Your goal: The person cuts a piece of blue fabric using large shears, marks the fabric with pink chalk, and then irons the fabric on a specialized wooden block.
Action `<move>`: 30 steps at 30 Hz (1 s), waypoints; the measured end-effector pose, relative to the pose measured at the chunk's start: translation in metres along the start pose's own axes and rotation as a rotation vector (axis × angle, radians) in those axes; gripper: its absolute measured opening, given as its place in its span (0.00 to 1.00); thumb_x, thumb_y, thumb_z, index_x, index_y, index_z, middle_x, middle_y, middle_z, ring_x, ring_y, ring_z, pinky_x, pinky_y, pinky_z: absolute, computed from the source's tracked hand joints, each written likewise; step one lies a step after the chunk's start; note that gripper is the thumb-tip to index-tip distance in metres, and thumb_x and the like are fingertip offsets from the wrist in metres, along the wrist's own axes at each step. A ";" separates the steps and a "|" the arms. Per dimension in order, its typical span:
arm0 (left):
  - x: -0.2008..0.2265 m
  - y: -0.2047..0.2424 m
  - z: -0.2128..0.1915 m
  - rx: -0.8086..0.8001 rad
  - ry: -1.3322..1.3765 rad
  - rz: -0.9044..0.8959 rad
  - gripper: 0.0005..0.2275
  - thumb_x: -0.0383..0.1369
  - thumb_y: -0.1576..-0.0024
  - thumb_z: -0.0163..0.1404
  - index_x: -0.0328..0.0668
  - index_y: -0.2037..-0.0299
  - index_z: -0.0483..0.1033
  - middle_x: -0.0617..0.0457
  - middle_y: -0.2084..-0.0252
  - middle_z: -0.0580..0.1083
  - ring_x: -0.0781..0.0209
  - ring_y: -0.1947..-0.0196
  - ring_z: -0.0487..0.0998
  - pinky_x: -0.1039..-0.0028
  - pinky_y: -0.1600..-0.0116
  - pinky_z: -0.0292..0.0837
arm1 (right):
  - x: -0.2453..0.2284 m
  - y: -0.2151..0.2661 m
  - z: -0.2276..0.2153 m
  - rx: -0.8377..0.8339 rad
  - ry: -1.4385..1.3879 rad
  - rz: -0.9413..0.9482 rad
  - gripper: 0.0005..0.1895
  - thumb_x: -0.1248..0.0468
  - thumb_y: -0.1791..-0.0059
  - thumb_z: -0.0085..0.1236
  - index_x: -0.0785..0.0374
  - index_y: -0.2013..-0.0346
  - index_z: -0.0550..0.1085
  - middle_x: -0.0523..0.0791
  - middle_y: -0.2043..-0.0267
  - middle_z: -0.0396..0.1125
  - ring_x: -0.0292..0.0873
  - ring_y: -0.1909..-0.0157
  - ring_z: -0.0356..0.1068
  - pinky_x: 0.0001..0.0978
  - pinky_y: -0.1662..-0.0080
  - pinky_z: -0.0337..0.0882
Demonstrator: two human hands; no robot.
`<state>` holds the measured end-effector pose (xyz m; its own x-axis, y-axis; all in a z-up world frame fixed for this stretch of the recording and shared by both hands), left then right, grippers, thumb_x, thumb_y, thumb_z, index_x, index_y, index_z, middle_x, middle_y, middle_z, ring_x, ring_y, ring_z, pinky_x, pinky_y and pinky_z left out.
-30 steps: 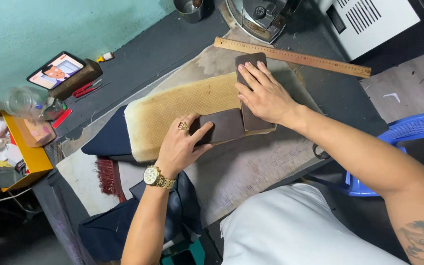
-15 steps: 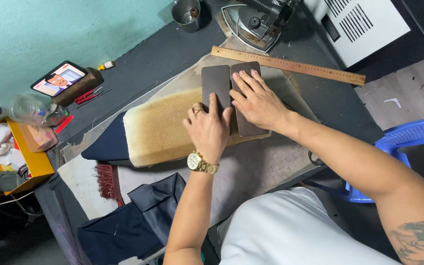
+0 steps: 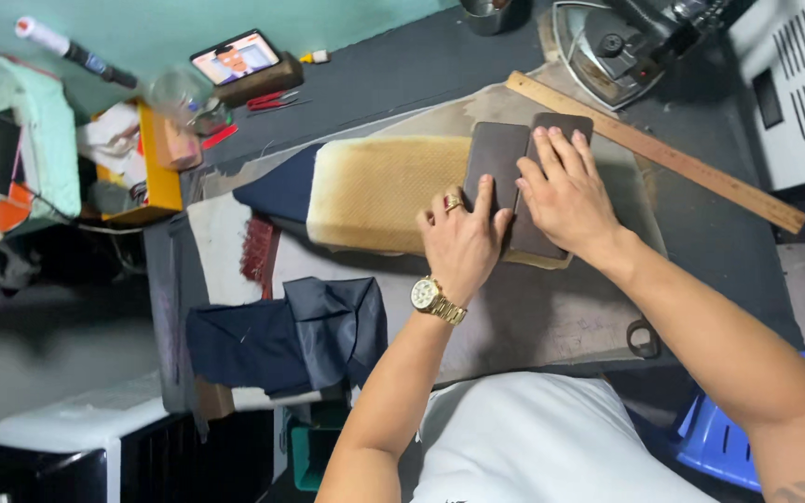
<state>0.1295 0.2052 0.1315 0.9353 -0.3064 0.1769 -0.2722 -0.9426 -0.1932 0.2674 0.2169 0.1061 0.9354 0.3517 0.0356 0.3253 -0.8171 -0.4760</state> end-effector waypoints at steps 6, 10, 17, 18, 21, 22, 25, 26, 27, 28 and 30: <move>0.004 0.061 -0.010 0.398 0.256 0.020 0.18 0.46 0.34 0.44 0.52 0.37 0.71 0.40 0.35 0.68 0.46 0.34 0.68 0.44 0.30 0.51 | 0.019 0.004 0.003 -0.082 -0.451 0.093 0.22 0.55 0.35 0.46 0.74 0.42 0.74 0.65 0.30 0.63 0.62 0.25 0.57 0.57 0.27 0.48; -0.023 0.138 -0.027 0.413 0.325 -0.065 0.13 0.40 0.33 0.45 0.45 0.45 0.77 0.43 0.39 0.70 0.47 0.42 0.77 0.50 0.33 0.61 | 0.032 0.023 -0.042 0.079 -0.697 0.086 0.13 0.72 0.38 0.54 0.85 0.44 0.73 0.66 0.33 0.67 0.67 0.30 0.64 0.59 0.28 0.58; -0.130 0.269 -0.035 0.522 0.022 -0.583 0.05 0.25 0.41 0.53 0.40 0.59 0.83 0.50 0.57 0.79 0.52 0.56 0.80 0.59 0.47 0.66 | 0.088 0.154 -0.010 0.253 -0.834 0.562 0.10 0.74 0.29 0.43 0.85 0.44 0.69 0.65 0.53 0.71 0.56 0.51 0.71 0.44 0.47 0.68; -0.140 0.279 -0.039 0.503 -0.044 -0.628 0.04 0.26 0.40 0.53 0.41 0.62 0.82 0.52 0.60 0.79 0.52 0.58 0.80 0.57 0.51 0.68 | 0.082 0.163 -0.015 0.260 -0.838 0.563 0.07 0.77 0.29 0.45 0.86 0.43 0.67 0.66 0.61 0.70 0.55 0.60 0.71 0.42 0.53 0.71; -0.173 0.286 -0.038 0.560 0.020 -0.740 0.12 0.30 0.41 0.55 0.37 0.48 0.78 0.39 0.43 0.70 0.38 0.45 0.73 0.53 0.41 0.66 | 0.025 0.171 -0.020 0.042 -0.925 0.489 0.08 0.73 0.31 0.47 0.81 0.42 0.69 0.57 0.64 0.70 0.52 0.61 0.72 0.41 0.51 0.69; -0.194 0.285 -0.037 0.562 0.029 -0.725 0.12 0.30 0.41 0.55 0.37 0.48 0.78 0.39 0.43 0.70 0.38 0.45 0.73 0.53 0.41 0.66 | 0.009 0.170 -0.024 0.055 -0.915 0.497 0.08 0.73 0.31 0.47 0.81 0.42 0.69 0.57 0.64 0.70 0.52 0.61 0.72 0.41 0.51 0.69; -0.263 0.284 -0.016 0.570 0.193 -0.892 0.20 0.36 0.38 0.51 0.32 0.39 0.70 0.36 0.40 0.72 0.38 0.39 0.70 0.54 0.37 0.65 | -0.060 0.165 -0.017 -0.121 -0.926 0.355 0.09 0.73 0.41 0.55 0.77 0.48 0.75 0.50 0.65 0.74 0.45 0.64 0.74 0.37 0.54 0.75; -0.286 0.283 0.007 0.331 0.292 -1.007 0.31 0.43 0.42 0.57 0.35 0.32 0.60 0.39 0.45 0.75 0.37 0.42 0.74 0.47 0.39 0.64 | -0.078 0.173 0.001 -0.243 -1.044 0.534 0.09 0.70 0.43 0.57 0.71 0.49 0.77 0.51 0.64 0.75 0.44 0.64 0.76 0.35 0.59 0.76; -0.306 0.286 0.031 0.086 0.387 -1.107 0.44 0.49 0.45 0.62 0.37 0.25 0.51 0.42 0.51 0.79 0.36 0.44 0.77 0.41 0.41 0.64 | -0.102 0.184 0.019 -0.366 -1.156 0.715 0.09 0.68 0.44 0.60 0.65 0.49 0.78 0.51 0.63 0.76 0.44 0.64 0.77 0.33 0.64 0.77; -0.306 0.288 0.040 0.094 0.397 -1.114 0.44 0.49 0.45 0.62 0.37 0.25 0.51 0.42 0.51 0.79 0.36 0.44 0.77 0.41 0.41 0.64 | -0.122 0.187 0.023 -0.369 -1.149 0.702 0.09 0.68 0.44 0.60 0.65 0.49 0.78 0.51 0.63 0.76 0.44 0.64 0.77 0.33 0.64 0.77; -0.301 0.259 0.046 0.303 0.531 -0.818 0.11 0.31 0.46 0.56 0.43 0.54 0.84 0.45 0.60 0.82 0.39 0.54 0.82 0.54 0.50 0.77 | -0.165 0.192 0.043 -0.461 -1.317 0.780 0.17 0.68 0.47 0.59 0.67 0.42 0.75 0.52 0.59 0.75 0.40 0.62 0.73 0.33 0.61 0.76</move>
<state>-0.2121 0.0590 -0.0158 0.5679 0.3276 0.7551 0.5424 -0.8390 -0.0440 0.1691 0.0221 -0.0291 0.1977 -0.2675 -0.9430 0.0868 -0.9535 0.2887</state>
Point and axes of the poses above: each hand's wrist, its own y-axis away from the middle knuckle, its own z-axis out of the palm, x = y × z, the point moved 8 cm from there along -y, towards the middle knuckle
